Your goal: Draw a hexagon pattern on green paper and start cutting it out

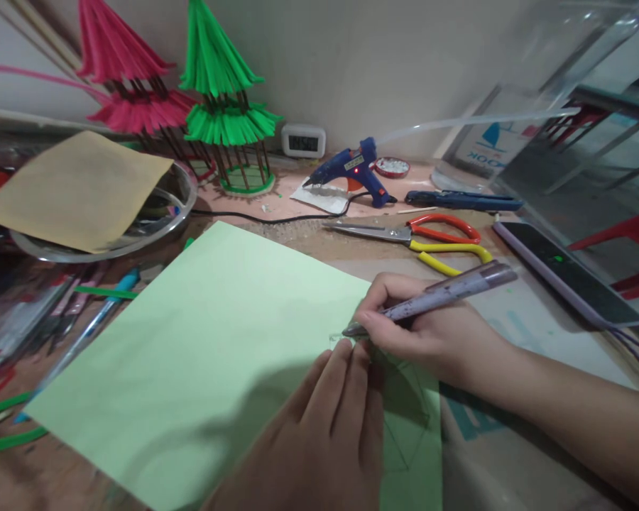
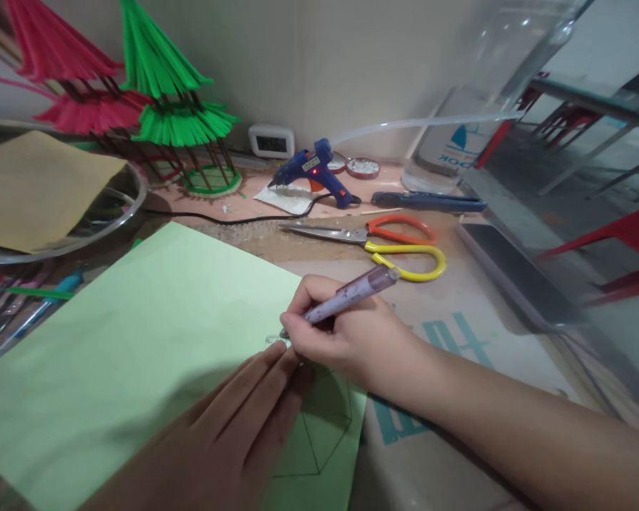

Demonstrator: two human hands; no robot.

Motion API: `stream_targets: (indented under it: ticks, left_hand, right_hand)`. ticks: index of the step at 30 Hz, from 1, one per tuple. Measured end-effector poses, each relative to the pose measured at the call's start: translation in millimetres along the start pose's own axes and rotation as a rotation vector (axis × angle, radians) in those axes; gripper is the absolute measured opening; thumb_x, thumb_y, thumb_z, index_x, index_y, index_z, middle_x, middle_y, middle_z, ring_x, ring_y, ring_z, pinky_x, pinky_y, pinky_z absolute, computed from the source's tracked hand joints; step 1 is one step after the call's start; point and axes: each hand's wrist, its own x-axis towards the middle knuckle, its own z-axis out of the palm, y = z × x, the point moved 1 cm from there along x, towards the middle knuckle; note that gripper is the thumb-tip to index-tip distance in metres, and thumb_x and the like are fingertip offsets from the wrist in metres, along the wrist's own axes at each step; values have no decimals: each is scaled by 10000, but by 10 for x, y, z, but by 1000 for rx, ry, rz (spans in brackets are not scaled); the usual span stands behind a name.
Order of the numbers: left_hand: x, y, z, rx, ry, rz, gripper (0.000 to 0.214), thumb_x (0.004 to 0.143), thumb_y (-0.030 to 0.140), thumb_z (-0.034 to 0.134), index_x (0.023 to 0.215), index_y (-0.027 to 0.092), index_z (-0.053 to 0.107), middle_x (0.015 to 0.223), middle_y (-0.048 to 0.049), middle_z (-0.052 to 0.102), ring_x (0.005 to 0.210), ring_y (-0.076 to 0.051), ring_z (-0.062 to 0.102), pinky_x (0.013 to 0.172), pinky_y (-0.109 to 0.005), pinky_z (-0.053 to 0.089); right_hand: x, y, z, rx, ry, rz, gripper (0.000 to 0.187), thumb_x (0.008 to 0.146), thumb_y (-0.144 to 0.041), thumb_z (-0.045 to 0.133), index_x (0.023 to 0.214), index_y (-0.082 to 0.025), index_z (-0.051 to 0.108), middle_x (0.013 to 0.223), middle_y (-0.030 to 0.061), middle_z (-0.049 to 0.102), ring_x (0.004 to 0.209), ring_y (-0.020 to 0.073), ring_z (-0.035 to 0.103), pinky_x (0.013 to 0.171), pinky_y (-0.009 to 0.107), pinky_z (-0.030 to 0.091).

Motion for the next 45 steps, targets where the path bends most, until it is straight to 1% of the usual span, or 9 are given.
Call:
stream_targets:
  ticks: [8, 12, 14, 19, 29, 31, 36, 40, 45]
  left_hand:
    - [-57, 1, -14, 26, -22, 23, 441, 1036, 102, 308, 1161, 140, 729, 1207, -83, 769, 1151, -231, 667, 1067, -371, 368]
    - [-44, -10, -11, 34, 3, 3, 389, 1023, 113, 362, 1180, 129, 717, 1234, -97, 756, 1164, -232, 655, 1068, -366, 374]
    - [-46, -12, -6, 30, 12, -1, 386, 1025, 109, 355, 1163, 131, 715, 1227, -94, 759, 1157, -231, 659, 1066, -364, 373]
    - [-85, -1, 19, 35, -40, 36, 370, 1039, 143, 357, 1209, 127, 685, 1286, -106, 732, 1205, -245, 639, 1103, -381, 359]
    - [-124, -11, 40, 23, -17, 19, 335, 1054, 133, 328, 1226, 107, 614, 1312, -115, 717, 1225, -243, 636, 1163, -373, 314]
    - [-137, -11, 44, 27, 3, 25, 321, 1052, 131, 339, 1201, 112, 622, 1286, -116, 729, 1204, -242, 647, 1159, -373, 318]
    - [-137, -18, 61, 41, -13, 47, 312, 1021, 171, 421, 1198, 121, 673, 1279, -123, 730, 1203, -242, 637, 1149, -374, 337]
    - [-128, -24, 65, 47, 2, 58, 314, 983, 182, 474, 1194, 118, 697, 1280, -142, 723, 1226, -249, 615, 1145, -373, 342]
    - [-120, -34, 13, 42, -29, 40, 328, 1016, 162, 423, 1240, 109, 657, 1327, -128, 706, 1253, -253, 610, 1163, -374, 334]
  right_hand:
    - [-26, -5, -40, -36, -8, -10, 128, 850, -186, 616, 734, -217, 570, 624, -24, 626, 544, 108, 546, 483, 200, 415]
    - [-35, -28, -83, -35, -14, -10, 149, 860, -204, 599, 721, -220, 548, 596, -35, 586, 524, 104, 514, 464, 205, 381]
    - [-44, -37, -103, -45, -19, -20, 152, 859, -196, 588, 718, -221, 539, 585, -40, 568, 515, 102, 497, 461, 208, 364]
    - [-81, -45, -142, -89, -17, -53, 153, 853, -170, 557, 714, -221, 521, 580, -42, 547, 516, 101, 475, 468, 218, 340]
    - [-81, -37, -187, -137, 2, -36, 150, 840, -177, 541, 709, -224, 487, 556, -52, 497, 503, 101, 429, 467, 230, 302]
    - [-86, -36, -192, -147, 6, -34, 151, 832, -174, 543, 702, -224, 484, 554, -49, 498, 507, 102, 428, 473, 232, 304]
    - [-112, -18, -199, -162, 24, -72, 154, 837, -167, 542, 705, -222, 483, 557, -55, 490, 502, 95, 410, 468, 232, 292]
    - [-122, -12, -204, -174, 22, -78, 162, 837, -160, 539, 700, -220, 479, 560, -56, 487, 506, 94, 418, 473, 232, 304]
    - [-104, -3, -223, -50, 52, -46, 171, 855, -180, 571, 703, -220, 503, 573, -51, 513, 518, 99, 471, 481, 228, 359]
